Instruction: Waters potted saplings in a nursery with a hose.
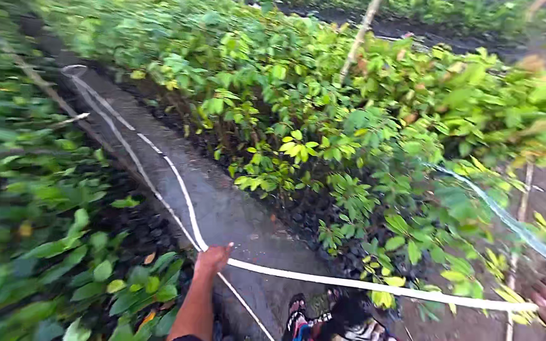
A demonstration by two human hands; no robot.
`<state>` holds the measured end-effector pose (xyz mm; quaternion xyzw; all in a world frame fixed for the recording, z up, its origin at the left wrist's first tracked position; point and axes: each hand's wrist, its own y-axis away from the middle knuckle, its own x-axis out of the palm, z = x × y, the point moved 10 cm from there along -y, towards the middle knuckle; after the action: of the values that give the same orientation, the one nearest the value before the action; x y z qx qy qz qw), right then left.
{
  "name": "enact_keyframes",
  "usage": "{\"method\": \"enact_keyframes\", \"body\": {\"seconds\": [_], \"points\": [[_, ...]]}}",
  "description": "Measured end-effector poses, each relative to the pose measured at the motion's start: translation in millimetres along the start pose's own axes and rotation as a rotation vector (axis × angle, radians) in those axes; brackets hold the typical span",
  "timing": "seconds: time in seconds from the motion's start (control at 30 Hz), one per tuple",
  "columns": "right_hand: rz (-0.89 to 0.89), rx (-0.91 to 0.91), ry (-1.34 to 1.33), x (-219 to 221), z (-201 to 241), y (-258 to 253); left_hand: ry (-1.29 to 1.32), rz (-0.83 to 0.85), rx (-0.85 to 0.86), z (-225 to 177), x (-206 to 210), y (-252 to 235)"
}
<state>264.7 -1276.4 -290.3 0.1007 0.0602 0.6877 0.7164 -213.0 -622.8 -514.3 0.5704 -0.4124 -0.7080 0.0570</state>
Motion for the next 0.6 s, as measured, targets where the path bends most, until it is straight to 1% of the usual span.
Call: {"method": "enact_keyframes", "body": {"seconds": [0.03, 0.07, 0.13, 0.2, 0.27, 0.33, 0.4, 0.5, 0.6], "points": [[0.013, 0.004, 0.05, 2, 2, 2, -0.011, 0.022, -0.02, 5, 7, 0], [0.036, 0.003, 0.106, 13, 5, 11, -0.02, 0.04, -0.033, 4, 19, 3], [0.097, -0.003, 0.242, 51, 4, 31, -0.044, 0.065, -0.04, -11, 48, 15], [0.187, -0.009, 0.387, 92, -2, 47, -0.046, 0.082, -0.006, -45, 80, 29], [0.269, -0.077, 0.529, 121, -5, 58, 0.014, 0.13, 0.008, -79, 122, 43], [0.31, -0.16, 0.657, 138, -2, 64, 0.045, 0.194, 0.02, -111, 162, 65], [0.313, -0.202, 0.746, 146, 1, 68, 0.059, 0.231, 0.022, -132, 194, 85], [0.316, -0.254, 0.82, 156, 13, 75, 0.091, 0.231, 0.006, -139, 224, 96], [0.333, -0.269, 0.829, 167, 20, 81, 0.139, 0.263, -0.027, -122, 231, 87]]}}
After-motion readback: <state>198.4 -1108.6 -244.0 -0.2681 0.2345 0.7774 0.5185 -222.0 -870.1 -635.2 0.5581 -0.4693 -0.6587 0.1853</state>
